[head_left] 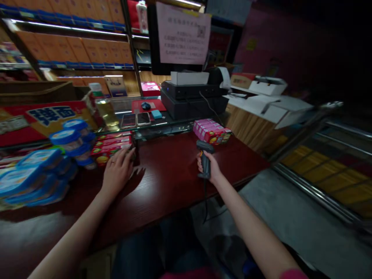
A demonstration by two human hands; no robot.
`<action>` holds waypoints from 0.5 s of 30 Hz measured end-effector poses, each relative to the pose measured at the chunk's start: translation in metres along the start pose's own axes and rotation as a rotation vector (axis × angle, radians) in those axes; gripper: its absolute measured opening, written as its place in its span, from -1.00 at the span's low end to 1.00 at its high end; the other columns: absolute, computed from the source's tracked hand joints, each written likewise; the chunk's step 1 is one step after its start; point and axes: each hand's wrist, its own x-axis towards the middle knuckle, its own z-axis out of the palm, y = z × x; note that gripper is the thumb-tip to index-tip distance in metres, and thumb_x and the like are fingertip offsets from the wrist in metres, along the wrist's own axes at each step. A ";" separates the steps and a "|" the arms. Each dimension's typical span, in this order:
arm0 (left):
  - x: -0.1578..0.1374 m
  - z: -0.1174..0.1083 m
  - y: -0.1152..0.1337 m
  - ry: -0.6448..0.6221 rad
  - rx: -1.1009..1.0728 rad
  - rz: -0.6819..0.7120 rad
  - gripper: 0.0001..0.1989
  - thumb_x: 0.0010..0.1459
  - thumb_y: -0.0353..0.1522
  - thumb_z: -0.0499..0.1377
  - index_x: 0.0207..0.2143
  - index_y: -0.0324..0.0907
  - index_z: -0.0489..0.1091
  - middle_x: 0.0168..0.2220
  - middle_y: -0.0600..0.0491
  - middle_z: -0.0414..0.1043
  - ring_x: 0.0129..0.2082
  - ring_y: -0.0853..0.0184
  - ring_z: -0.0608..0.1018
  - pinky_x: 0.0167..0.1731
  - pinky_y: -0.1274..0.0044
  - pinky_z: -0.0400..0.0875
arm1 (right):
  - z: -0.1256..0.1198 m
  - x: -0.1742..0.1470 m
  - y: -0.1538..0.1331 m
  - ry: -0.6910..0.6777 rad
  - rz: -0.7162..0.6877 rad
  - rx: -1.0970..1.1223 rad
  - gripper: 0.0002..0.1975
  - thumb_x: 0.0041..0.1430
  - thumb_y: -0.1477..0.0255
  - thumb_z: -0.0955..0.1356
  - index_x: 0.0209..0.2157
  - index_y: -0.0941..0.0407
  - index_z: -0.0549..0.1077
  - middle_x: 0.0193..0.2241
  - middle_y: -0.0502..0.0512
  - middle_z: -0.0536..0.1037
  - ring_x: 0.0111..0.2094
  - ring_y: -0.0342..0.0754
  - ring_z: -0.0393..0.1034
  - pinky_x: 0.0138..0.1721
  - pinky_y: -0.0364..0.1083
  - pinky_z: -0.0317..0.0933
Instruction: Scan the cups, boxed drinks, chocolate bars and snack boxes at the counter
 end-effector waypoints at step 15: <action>0.193 0.134 0.275 -0.065 -0.390 0.053 -0.29 0.27 -0.28 0.23 0.41 -0.25 0.14 0.46 -0.26 0.09 0.44 -0.10 0.20 0.31 0.11 0.26 | -0.067 0.002 -0.048 0.364 -0.313 0.355 -0.76 0.26 0.22 0.34 -0.35 0.10 0.37 -0.65 -0.14 0.35 -0.72 -0.25 0.16 -0.73 -0.27 0.06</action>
